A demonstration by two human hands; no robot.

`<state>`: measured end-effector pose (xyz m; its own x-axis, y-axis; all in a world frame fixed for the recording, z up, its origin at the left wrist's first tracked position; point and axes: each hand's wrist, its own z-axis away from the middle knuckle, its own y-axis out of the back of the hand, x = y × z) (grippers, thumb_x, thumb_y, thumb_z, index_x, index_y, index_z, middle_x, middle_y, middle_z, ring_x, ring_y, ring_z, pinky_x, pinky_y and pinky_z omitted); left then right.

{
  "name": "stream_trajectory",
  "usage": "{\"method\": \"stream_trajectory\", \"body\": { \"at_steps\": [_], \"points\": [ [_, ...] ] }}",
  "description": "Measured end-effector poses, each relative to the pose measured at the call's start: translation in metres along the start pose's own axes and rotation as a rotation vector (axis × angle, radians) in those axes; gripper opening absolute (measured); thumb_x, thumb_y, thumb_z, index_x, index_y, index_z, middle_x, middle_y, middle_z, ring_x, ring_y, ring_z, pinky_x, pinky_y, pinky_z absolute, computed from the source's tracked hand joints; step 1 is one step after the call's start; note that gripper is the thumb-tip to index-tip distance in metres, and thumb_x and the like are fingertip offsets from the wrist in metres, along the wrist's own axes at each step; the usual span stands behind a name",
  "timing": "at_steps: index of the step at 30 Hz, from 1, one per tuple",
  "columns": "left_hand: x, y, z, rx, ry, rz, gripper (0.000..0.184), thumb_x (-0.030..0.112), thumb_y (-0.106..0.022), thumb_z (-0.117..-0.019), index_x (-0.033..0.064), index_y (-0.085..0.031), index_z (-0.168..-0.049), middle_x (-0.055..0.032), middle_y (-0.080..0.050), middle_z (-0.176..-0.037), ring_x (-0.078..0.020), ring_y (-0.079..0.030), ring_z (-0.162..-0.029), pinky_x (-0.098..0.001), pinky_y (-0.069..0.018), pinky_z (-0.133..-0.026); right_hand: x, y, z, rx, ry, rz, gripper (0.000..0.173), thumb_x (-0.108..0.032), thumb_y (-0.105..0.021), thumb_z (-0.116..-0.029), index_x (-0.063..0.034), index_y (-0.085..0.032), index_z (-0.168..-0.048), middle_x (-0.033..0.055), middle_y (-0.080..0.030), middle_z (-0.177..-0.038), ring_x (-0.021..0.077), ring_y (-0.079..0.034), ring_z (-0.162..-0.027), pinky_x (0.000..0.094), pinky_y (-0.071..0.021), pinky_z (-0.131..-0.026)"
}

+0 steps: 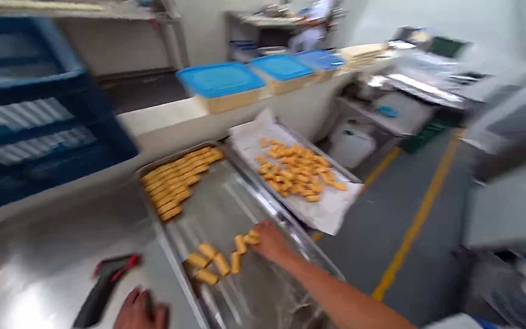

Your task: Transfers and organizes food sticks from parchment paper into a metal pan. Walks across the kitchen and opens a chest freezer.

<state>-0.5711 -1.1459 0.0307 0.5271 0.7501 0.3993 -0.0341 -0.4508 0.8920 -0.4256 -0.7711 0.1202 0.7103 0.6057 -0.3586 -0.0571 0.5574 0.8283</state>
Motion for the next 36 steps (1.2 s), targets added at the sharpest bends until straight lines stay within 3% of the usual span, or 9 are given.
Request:
{"method": "stream_trajectory", "body": {
  "at_steps": [1,5,9,16,19,21,26,32,36],
  "points": [
    [0.003,0.000,-0.005,-0.009,0.014,0.021,0.053,0.035,-0.053,-0.0947,-0.0009,-0.064,-0.131,-0.0263,-0.052,-0.148,-0.0449,-0.047,-0.141,-0.0621,-0.0349,-0.116,-0.003,0.007,-0.011,-0.025,0.023,0.044,0.064,-0.037,-0.077,-0.0868,-0.0113,-0.059,-0.143,0.0243,-0.053,-0.145,0.0434,-0.050,-0.136,0.0618,-0.0470,-0.106],
    [0.001,-0.011,-0.009,0.070,0.083,-0.034,0.056,0.045,-0.040,-0.0932,0.0075,-0.070,-0.123,-0.0160,-0.060,-0.144,-0.0372,-0.054,-0.136,-0.0581,-0.0390,-0.110,-0.017,0.033,-0.072,-0.024,0.036,0.121,0.059,-0.036,-0.079,-0.0868,-0.0158,-0.062,-0.140,0.0226,-0.057,-0.138,0.0460,-0.052,-0.129,0.0658,-0.0497,-0.096],
    [0.001,-0.011,-0.006,0.043,0.137,-0.081,0.058,0.047,-0.039,-0.0932,0.0092,-0.069,-0.125,-0.0147,-0.059,-0.145,-0.0360,-0.054,-0.136,-0.0567,-0.0381,-0.111,-0.067,0.043,-0.139,0.021,0.198,0.154,0.059,-0.033,-0.079,-0.0877,-0.0145,-0.061,-0.140,0.0285,-0.056,-0.135,0.0508,-0.058,-0.118,0.0685,-0.0509,-0.090],
    [0.004,-0.008,-0.007,0.028,0.165,-0.082,0.058,0.046,-0.039,-0.0932,0.0074,-0.069,-0.124,-0.0158,-0.059,-0.145,-0.0371,-0.053,-0.137,-0.0571,-0.0369,-0.112,-0.150,0.019,-0.213,0.121,0.470,0.135,0.060,-0.003,-0.074,-0.0848,-0.0143,-0.060,-0.142,0.0236,-0.050,-0.145,0.0492,-0.050,-0.131,0.0625,-0.0551,-0.089],
    [0.006,-0.007,-0.006,0.018,0.171,-0.080,0.057,0.045,-0.039,-0.0933,0.0079,-0.068,-0.126,-0.0159,-0.058,-0.146,-0.0372,-0.051,-0.138,-0.0581,-0.0359,-0.113,-0.143,0.010,-0.213,0.135,0.439,-0.045,0.075,-0.002,-0.076,-0.0844,-0.0083,-0.047,-0.153,0.0250,-0.043,-0.153,0.0463,-0.050,-0.134,0.0584,-0.0514,-0.102],
    [0.006,-0.007,-0.006,0.020,0.170,-0.080,0.057,0.045,-0.040,-0.0931,0.0081,-0.068,-0.125,-0.0157,-0.058,-0.146,-0.0368,-0.052,-0.138,-0.0578,-0.0362,-0.112,-0.136,0.005,-0.212,0.156,0.387,-0.161,0.081,-0.006,-0.079,-0.0844,-0.0057,-0.041,-0.156,0.0246,-0.044,-0.152,0.0415,-0.054,-0.131,0.0539,-0.0516,-0.103],
    [0.007,-0.007,-0.006,0.016,0.174,-0.071,0.057,0.044,-0.040,-0.0935,0.0075,-0.067,-0.127,-0.0160,-0.057,-0.147,-0.0371,-0.050,-0.139,-0.0581,-0.0351,-0.113,-0.131,-0.003,-0.222,0.225,0.443,-0.194,0.053,-0.008,-0.073,-0.0927,-0.0011,-0.057,-0.143,0.0200,-0.055,-0.147,0.0345,-0.058,-0.130,0.0475,-0.0488,-0.108],
    [0.003,-0.011,-0.004,0.002,0.177,-0.081,0.057,0.044,-0.040,-0.0932,0.0075,-0.066,-0.128,-0.0143,-0.054,-0.150,-0.0355,-0.048,-0.142,-0.0570,-0.0328,-0.115,-0.128,0.011,-0.208,0.193,0.449,-0.111,0.063,-0.018,-0.073,-0.0946,-0.0033,-0.048,-0.151,0.0230,-0.047,-0.151,0.0394,-0.056,-0.130,0.0524,-0.0499,-0.105],
    [0.001,-0.010,-0.004,-0.013,0.175,-0.056,0.056,0.043,-0.042,-0.0930,0.0073,-0.066,-0.129,-0.0135,-0.053,-0.151,-0.0341,-0.047,-0.142,-0.0575,-0.0325,-0.116,-0.122,0.011,-0.133,-0.052,0.475,-0.023,0.053,-0.044,-0.067,-0.0983,-0.0071,-0.062,-0.135,0.0187,-0.065,-0.125,0.0359,-0.066,-0.110,0.0582,-0.0552,-0.091]
  ]
}}
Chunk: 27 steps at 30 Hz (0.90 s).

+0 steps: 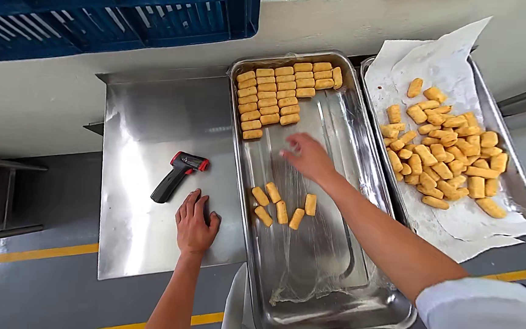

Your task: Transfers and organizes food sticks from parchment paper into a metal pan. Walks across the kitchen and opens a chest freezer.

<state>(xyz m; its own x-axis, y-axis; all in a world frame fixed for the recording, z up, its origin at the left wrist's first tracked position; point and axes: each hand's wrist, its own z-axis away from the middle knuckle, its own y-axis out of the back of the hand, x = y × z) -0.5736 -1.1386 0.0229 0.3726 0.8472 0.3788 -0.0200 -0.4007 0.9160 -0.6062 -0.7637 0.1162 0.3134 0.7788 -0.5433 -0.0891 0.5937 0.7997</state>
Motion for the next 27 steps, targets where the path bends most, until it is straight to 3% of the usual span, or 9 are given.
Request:
{"method": "stream_trajectory", "body": {
  "at_steps": [2,4,6,10,14,18,22,24,27],
  "points": [
    [0.000,0.000,0.001,-0.013,0.006,0.000,0.056,0.044,-0.042,-0.0929,0.0088,-0.065,-0.130,-0.0123,-0.052,-0.152,-0.0325,-0.046,-0.143,-0.0571,-0.0321,-0.116,-0.018,-0.016,0.038,-0.237,-0.032,0.086,0.068,-0.061,-0.067,-0.0930,-0.0110,-0.061,-0.139,0.0153,-0.071,-0.115,0.0351,-0.070,-0.102,0.0628,-0.0549,-0.087],
    [0.001,0.000,0.001,-0.018,0.007,0.006,0.056,0.043,-0.042,-0.0924,0.0082,-0.065,-0.130,-0.0126,-0.052,-0.153,-0.0328,-0.045,-0.143,-0.0576,-0.0323,-0.116,-0.036,-0.031,0.066,-0.351,-0.096,0.191,0.088,-0.073,-0.066,-0.0859,-0.0111,-0.054,-0.147,0.0173,-0.067,-0.124,0.0373,-0.068,-0.107,0.0630,-0.0531,-0.087],
    [0.001,0.000,0.000,-0.017,0.005,0.011,0.056,0.042,-0.043,-0.0923,0.0079,-0.065,-0.130,-0.0124,-0.051,-0.153,-0.0334,-0.045,-0.143,-0.0574,-0.0327,-0.115,-0.052,-0.046,0.079,-0.337,-0.147,0.238,0.099,-0.078,-0.064,-0.0830,-0.0069,-0.049,-0.149,0.0207,-0.062,-0.131,0.0394,-0.066,-0.108,0.0616,-0.0535,-0.085],
    [-0.001,-0.001,0.001,-0.022,-0.004,0.000,0.056,0.042,-0.041,-0.0931,0.0090,-0.064,-0.132,-0.0111,-0.050,-0.154,-0.0319,-0.044,-0.144,-0.0562,-0.0322,-0.116,-0.077,-0.070,0.077,-0.252,-0.152,0.192,0.074,-0.048,-0.073,-0.0905,-0.0067,-0.050,-0.147,0.0205,-0.058,-0.134,0.0393,-0.064,-0.113,0.0578,-0.0554,-0.084],
    [-0.002,-0.004,0.000,0.021,-0.014,0.000,0.056,0.045,-0.040,-0.0938,0.0098,-0.066,-0.130,-0.0109,-0.053,-0.152,-0.0323,-0.046,-0.143,-0.0560,-0.0332,-0.115,-0.077,-0.073,0.063,-0.262,-0.067,0.227,0.062,-0.020,-0.076,-0.0875,-0.0063,-0.053,-0.143,0.0166,-0.056,-0.135,0.0364,-0.057,-0.125,0.0520,-0.0569,-0.087],
    [0.001,-0.001,-0.001,0.024,-0.007,0.007,0.058,0.045,-0.039,-0.0936,0.0087,-0.067,-0.129,-0.0134,-0.056,-0.149,-0.0354,-0.049,-0.141,-0.0569,-0.0344,-0.114,-0.028,-0.042,0.036,-0.191,-0.067,0.245,0.056,-0.014,-0.077,-0.0859,-0.0113,-0.059,-0.139,0.0164,-0.060,-0.133,0.0386,-0.058,-0.125,0.0578,-0.0561,-0.086],
    [0.003,0.000,-0.003,0.049,-0.007,0.005,0.058,0.047,-0.038,-0.0935,0.0089,-0.069,-0.125,-0.0148,-0.058,-0.146,-0.0359,-0.052,-0.138,-0.0570,-0.0363,-0.112,0.037,0.027,-0.020,0.010,-0.275,0.266,0.059,-0.011,-0.078,-0.0844,-0.0137,-0.059,-0.140,0.0306,-0.055,-0.134,0.0523,-0.060,-0.116,0.0695,-0.0528,-0.083],
    [0.003,0.000,-0.003,0.051,-0.007,0.004,0.058,0.047,-0.038,-0.0939,0.0090,-0.069,-0.126,-0.0151,-0.059,-0.146,-0.0359,-0.052,-0.138,-0.0564,-0.0360,-0.112,0.054,0.051,-0.055,0.094,-0.303,0.270,0.059,-0.007,-0.076,-0.0830,-0.0123,-0.059,-0.140,0.0345,-0.053,-0.135,0.0551,-0.060,-0.113,0.0705,-0.0518,-0.083],
    [0.004,0.001,-0.003,0.055,-0.014,0.007,0.058,0.047,-0.038,-0.0940,0.0074,-0.068,-0.124,-0.0169,-0.059,-0.145,-0.0376,-0.052,-0.138,-0.0572,-0.0360,-0.112,0.057,0.059,-0.099,0.136,-0.202,0.249,0.064,-0.005,-0.075,-0.0842,-0.0167,-0.057,-0.144,0.0302,-0.049,-0.143,0.0513,-0.058,-0.121,0.0664,-0.0535,-0.089]
  ]
}}
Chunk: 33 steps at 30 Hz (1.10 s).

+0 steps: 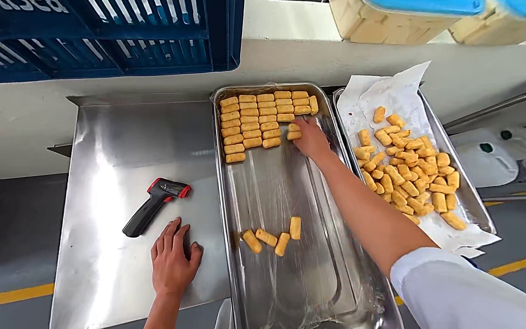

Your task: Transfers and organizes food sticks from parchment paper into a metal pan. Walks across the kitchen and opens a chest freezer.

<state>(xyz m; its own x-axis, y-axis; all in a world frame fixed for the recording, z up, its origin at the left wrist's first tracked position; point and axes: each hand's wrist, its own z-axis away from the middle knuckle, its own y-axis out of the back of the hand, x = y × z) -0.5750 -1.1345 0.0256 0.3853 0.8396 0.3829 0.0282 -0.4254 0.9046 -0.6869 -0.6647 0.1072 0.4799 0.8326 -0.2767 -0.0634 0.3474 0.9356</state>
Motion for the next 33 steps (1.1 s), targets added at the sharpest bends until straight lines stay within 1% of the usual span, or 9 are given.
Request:
{"method": "stream_trajectory", "body": {
  "at_steps": [6,10,14,18,20,23,26,29,33],
  "points": [
    [0.000,0.001,0.001,-0.013,0.007,-0.006,0.057,0.046,-0.038,-0.0943,0.0081,-0.068,-0.125,-0.0167,-0.059,-0.145,-0.0369,-0.052,-0.138,-0.0575,-0.0353,-0.112,-0.004,-0.015,-0.005,0.050,0.063,-0.210,0.075,-0.006,-0.077,-0.0873,-0.0084,-0.045,-0.155,0.0240,-0.050,-0.149,0.0422,-0.053,-0.134,0.0578,-0.0471,-0.107],
    [0.000,0.001,0.002,-0.007,0.003,-0.009,0.057,0.046,-0.039,-0.0943,0.0075,-0.068,-0.125,-0.0169,-0.059,-0.144,-0.0371,-0.052,-0.137,-0.0570,-0.0359,-0.112,0.004,-0.030,-0.001,0.164,0.096,-0.271,0.059,-0.012,-0.074,-0.0930,-0.0027,-0.053,-0.147,0.0190,-0.053,-0.149,0.0326,-0.063,-0.124,0.0455,-0.0542,-0.102],
    [0.000,0.001,0.001,-0.012,0.003,-0.012,0.057,0.046,-0.039,-0.0943,0.0073,-0.068,-0.125,-0.0175,-0.059,-0.145,-0.0375,-0.051,-0.138,-0.0574,-0.0347,-0.113,0.006,-0.035,-0.006,0.204,0.145,-0.241,0.053,-0.015,-0.072,-0.0960,-0.0015,-0.056,-0.145,0.0190,-0.055,-0.147,0.0331,-0.065,-0.120,0.0456,-0.0544,-0.100],
    [-0.002,0.001,0.004,-0.037,0.017,-0.025,0.057,0.045,-0.039,-0.0937,0.0074,-0.067,-0.127,-0.0167,-0.057,-0.147,-0.0375,-0.050,-0.139,-0.0578,-0.0338,-0.113,0.005,-0.020,0.010,0.131,0.139,-0.173,0.063,-0.019,-0.073,-0.0950,-0.0031,-0.048,-0.151,0.0201,-0.050,-0.152,0.0369,-0.059,-0.128,0.0519,-0.0499,-0.105],
    [-0.003,0.000,0.004,-0.045,0.021,-0.020,0.058,0.045,-0.039,-0.0937,0.0072,-0.067,-0.128,-0.0160,-0.056,-0.148,-0.0364,-0.049,-0.140,-0.0575,-0.0328,-0.114,0.002,-0.006,0.040,0.046,0.148,-0.150,0.061,-0.032,-0.070,-0.0978,-0.0048,-0.050,-0.149,0.0232,-0.056,-0.141,0.0401,-0.062,-0.119,0.0573,-0.0527,-0.098],
    [-0.005,-0.002,0.004,-0.048,0.021,-0.016,0.057,0.045,-0.040,-0.0935,0.0083,-0.066,-0.129,-0.0139,-0.054,-0.150,-0.0349,-0.047,-0.142,-0.0571,-0.0322,-0.115,0.007,0.005,0.108,-0.260,0.165,-0.093,0.054,-0.051,-0.063,-0.0997,-0.0094,-0.064,-0.134,0.0163,-0.071,-0.109,0.0357,-0.070,-0.097,0.0622,-0.0555,-0.086],
    [-0.006,-0.003,0.005,-0.045,0.021,-0.015,0.057,0.045,-0.040,-0.0932,0.0091,-0.065,-0.129,-0.0123,-0.053,-0.151,-0.0329,-0.046,-0.143,-0.0560,-0.0321,-0.115,0.014,-0.004,0.178,-0.511,0.018,-0.035,0.058,-0.060,-0.061,-0.0972,-0.0098,-0.067,-0.125,0.0140,-0.072,-0.094,0.0344,-0.070,-0.087,0.0625,-0.0548,-0.079],
    [-0.004,-0.001,0.004,-0.051,0.014,0.001,0.058,0.044,-0.039,-0.0934,0.0074,-0.065,-0.129,-0.0139,-0.052,-0.152,-0.0340,-0.045,-0.143,-0.0567,-0.0325,-0.114,0.017,-0.030,0.217,-0.531,-0.078,-0.144,0.051,-0.042,-0.072,-0.0965,-0.0043,-0.061,-0.130,0.0141,-0.072,-0.096,0.0304,-0.071,-0.087,0.0559,-0.0573,-0.081],
    [-0.004,0.003,0.002,-0.063,0.009,0.021,0.056,0.042,-0.042,-0.0943,0.0066,-0.064,-0.131,-0.0150,-0.051,-0.153,-0.0357,-0.045,-0.144,-0.0588,-0.0322,-0.115,0.001,-0.042,0.205,-0.385,-0.006,-0.241,0.036,-0.019,-0.069,-0.0970,-0.0030,-0.064,-0.129,0.0168,-0.070,-0.109,0.0319,-0.069,-0.098,0.0555,-0.0554,-0.089]
  ]
}}
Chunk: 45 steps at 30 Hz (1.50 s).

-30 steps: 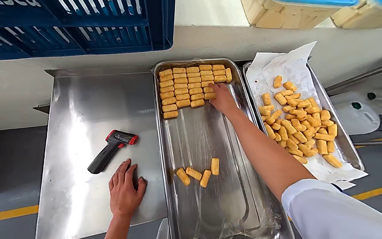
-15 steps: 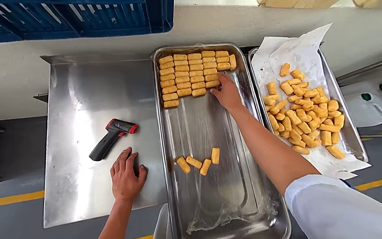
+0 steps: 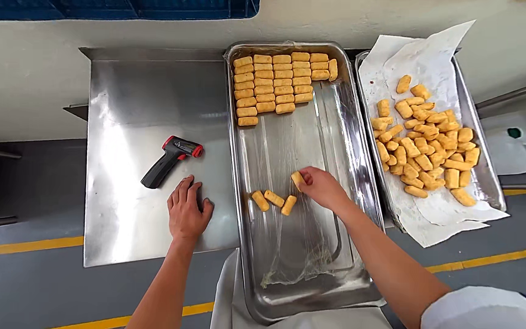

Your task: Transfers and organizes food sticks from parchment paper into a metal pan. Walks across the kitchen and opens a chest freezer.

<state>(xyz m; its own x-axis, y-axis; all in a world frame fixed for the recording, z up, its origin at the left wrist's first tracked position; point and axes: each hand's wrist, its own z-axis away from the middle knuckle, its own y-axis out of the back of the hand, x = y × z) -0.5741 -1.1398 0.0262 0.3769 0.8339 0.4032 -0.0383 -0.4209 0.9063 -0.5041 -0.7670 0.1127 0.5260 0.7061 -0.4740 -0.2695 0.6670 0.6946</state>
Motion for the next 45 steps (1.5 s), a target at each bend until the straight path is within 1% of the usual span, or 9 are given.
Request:
{"method": "stream_trajectory", "body": {
  "at_steps": [5,9,13,18,22,25,29,37,45],
  "points": [
    [0.000,0.000,0.000,-0.010,0.003,-0.002,0.055,0.041,-0.042,-0.0944,0.0079,-0.063,-0.132,-0.0130,-0.050,-0.154,-0.0337,-0.043,-0.145,-0.0569,-0.0310,-0.116,-0.031,-0.017,-0.005,-0.065,0.199,0.095,0.033,-0.016,-0.063,-0.0994,-0.0065,-0.067,-0.130,0.0158,-0.065,-0.122,0.0306,-0.065,-0.112,0.0524,-0.0538,-0.096],
    [0.000,-0.002,0.000,-0.014,0.005,-0.008,0.054,0.042,-0.042,-0.0937,0.0086,-0.063,-0.132,-0.0130,-0.050,-0.154,-0.0335,-0.043,-0.145,-0.0568,-0.0317,-0.116,-0.043,-0.038,0.020,-0.118,0.180,0.231,0.071,-0.040,-0.074,-0.0934,-0.0070,-0.050,-0.151,0.0163,-0.054,-0.141,0.0339,-0.056,-0.127,0.0523,-0.0530,-0.099],
    [0.000,-0.002,-0.001,-0.021,0.008,0.000,0.054,0.041,-0.044,-0.0935,0.0081,-0.063,-0.132,-0.0131,-0.049,-0.155,-0.0333,-0.043,-0.145,-0.0558,-0.0312,-0.116,-0.046,-0.051,0.025,-0.013,0.150,0.177,0.067,-0.029,-0.078,-0.0905,-0.0047,-0.052,-0.148,0.0188,-0.057,-0.135,0.0371,-0.059,-0.121,0.0545,-0.0541,-0.094],
    [0.000,-0.003,-0.002,-0.030,0.010,0.003,0.054,0.042,-0.043,-0.0935,0.0091,-0.063,-0.132,-0.0118,-0.049,-0.155,-0.0318,-0.042,-0.146,-0.0554,-0.0310,-0.117,-0.058,-0.057,0.026,0.028,0.073,0.138,0.073,-0.043,-0.067,-0.0977,-0.0007,-0.044,-0.153,0.0219,-0.053,-0.138,0.0386,-0.058,-0.123,0.0546,-0.0532,-0.097],
    [0.002,-0.002,-0.001,-0.023,0.010,0.005,0.055,0.043,-0.042,-0.0944,0.0091,-0.064,-0.132,-0.0115,-0.049,-0.155,-0.0316,-0.044,-0.145,-0.0544,-0.0314,-0.117,-0.067,-0.077,0.032,0.129,0.094,0.304,0.112,-0.067,-0.077,-0.0792,0.0046,-0.035,-0.155,0.0251,-0.052,-0.139,0.0421,-0.054,-0.125,0.0562,-0.0491,-0.098],
    [0.002,-0.002,-0.001,0.002,-0.006,-0.006,0.057,0.044,-0.040,-0.0945,0.0089,-0.064,-0.131,-0.0118,-0.051,-0.154,-0.0328,-0.045,-0.143,-0.0561,-0.0330,-0.115,-0.070,-0.079,0.026,0.141,0.097,0.271,0.102,-0.046,-0.088,-0.0711,-0.0029,-0.043,-0.152,0.0231,-0.054,-0.136,0.0404,-0.054,-0.125,0.0546,-0.0494,-0.098],
    [0.001,-0.004,-0.002,0.029,-0.006,0.003,0.059,0.046,-0.040,-0.0938,0.0075,-0.067,-0.129,-0.0149,-0.055,-0.149,-0.0370,-0.049,-0.140,-0.0600,-0.0339,-0.114,-0.051,-0.042,-0.006,0.064,0.059,0.241,0.093,-0.028,-0.089,-0.0717,-0.0096,-0.046,-0.151,0.0222,-0.052,-0.139,0.0411,-0.052,-0.129,0.0552,-0.0488,-0.101],
    [0.004,-0.002,-0.002,0.052,-0.004,-0.001,0.059,0.047,-0.038,-0.0939,0.0062,-0.068,-0.126,-0.0185,-0.058,-0.145,-0.0391,-0.051,-0.139,-0.0594,-0.0350,-0.112,0.019,0.117,-0.144,0.378,-0.065,0.300,0.093,-0.020,-0.090,-0.0702,-0.0025,-0.043,-0.149,0.0356,-0.044,-0.141,0.0545,-0.047,-0.131,0.0668,-0.0484,-0.097],
    [0.001,-0.004,-0.002,0.066,-0.018,-0.026,0.057,0.047,-0.038,-0.0946,0.0092,-0.067,-0.125,-0.0184,-0.059,-0.144,-0.0375,-0.052,-0.137,-0.0565,-0.0353,-0.112,0.012,0.146,-0.199,0.367,0.099,0.352,0.098,0.001,-0.083,-0.0721,-0.0150,-0.037,-0.158,0.0272,-0.038,-0.153,0.0526,-0.043,-0.136,0.0649,-0.0508,-0.096]
  ]
}}
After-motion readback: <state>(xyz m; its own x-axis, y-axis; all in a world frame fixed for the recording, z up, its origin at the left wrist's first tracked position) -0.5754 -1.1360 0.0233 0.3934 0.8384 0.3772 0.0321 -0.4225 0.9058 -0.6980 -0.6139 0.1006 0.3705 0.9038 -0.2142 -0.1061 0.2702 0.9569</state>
